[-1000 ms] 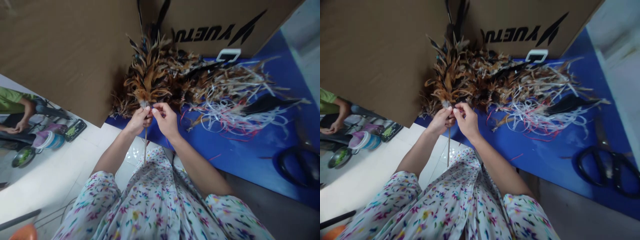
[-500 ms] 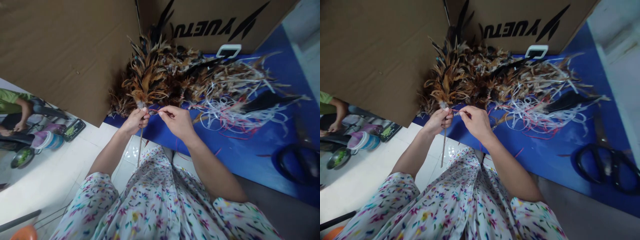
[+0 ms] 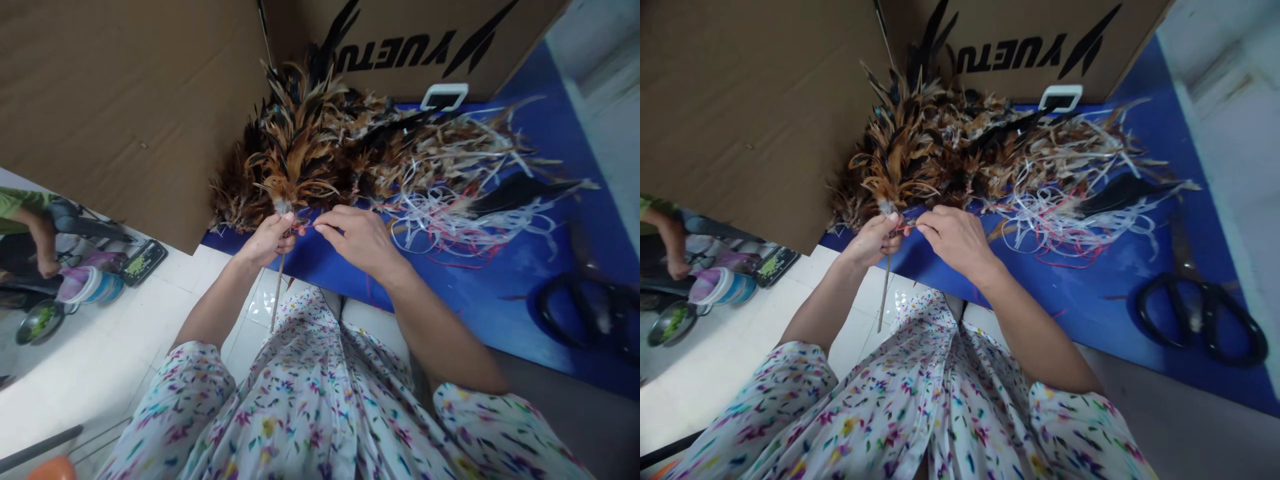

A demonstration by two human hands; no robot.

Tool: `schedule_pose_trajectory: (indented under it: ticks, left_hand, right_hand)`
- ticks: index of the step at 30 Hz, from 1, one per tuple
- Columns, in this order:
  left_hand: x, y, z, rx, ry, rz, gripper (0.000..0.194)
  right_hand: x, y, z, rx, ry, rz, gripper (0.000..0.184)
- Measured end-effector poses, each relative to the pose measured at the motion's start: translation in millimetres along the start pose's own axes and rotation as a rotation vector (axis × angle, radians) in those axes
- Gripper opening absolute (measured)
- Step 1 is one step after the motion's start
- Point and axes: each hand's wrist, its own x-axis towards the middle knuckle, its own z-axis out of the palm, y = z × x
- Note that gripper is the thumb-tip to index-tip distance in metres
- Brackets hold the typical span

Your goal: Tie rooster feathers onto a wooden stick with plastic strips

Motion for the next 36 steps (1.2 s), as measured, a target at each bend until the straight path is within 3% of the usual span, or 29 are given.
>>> schedule_pose_trajectory:
  ticks: [5,13,18,24,30,36]
  left_hand:
    - [-0.5,2.4,3.8,0.006,-0.039,0.008,0.044]
    - [4.2,-3.5,4.3,0.008,-0.100,-0.019,0.042]
    - [5.2,-1.6,13.7,0.019,-0.015,-0.063,0.038]
    - [6.2,2.1,20.0,0.065,0.002,-0.061,0.038]
    - [8.3,5.0,19.4,0.062,-0.053,-0.038,0.032]
    - [9.1,4.7,21.8,0.102,-0.073,-0.037,0.037]
  right_hand:
    - [4.2,-8.2,-9.2,-0.356,-0.126,-0.074,0.025]
    - [10.8,-15.6,-8.0,-0.553,-0.158,-0.185,0.029]
    - [11.3,-15.2,-8.2,-0.562,-0.138,-0.213,0.026]
    - [12.5,-11.5,-12.9,-0.475,-0.106,-0.167,0.029]
    - [12.0,-2.3,-14.4,-0.364,-0.097,-0.148,0.027]
    - [12.1,-3.2,-14.8,-0.399,-0.103,-0.155,0.027]
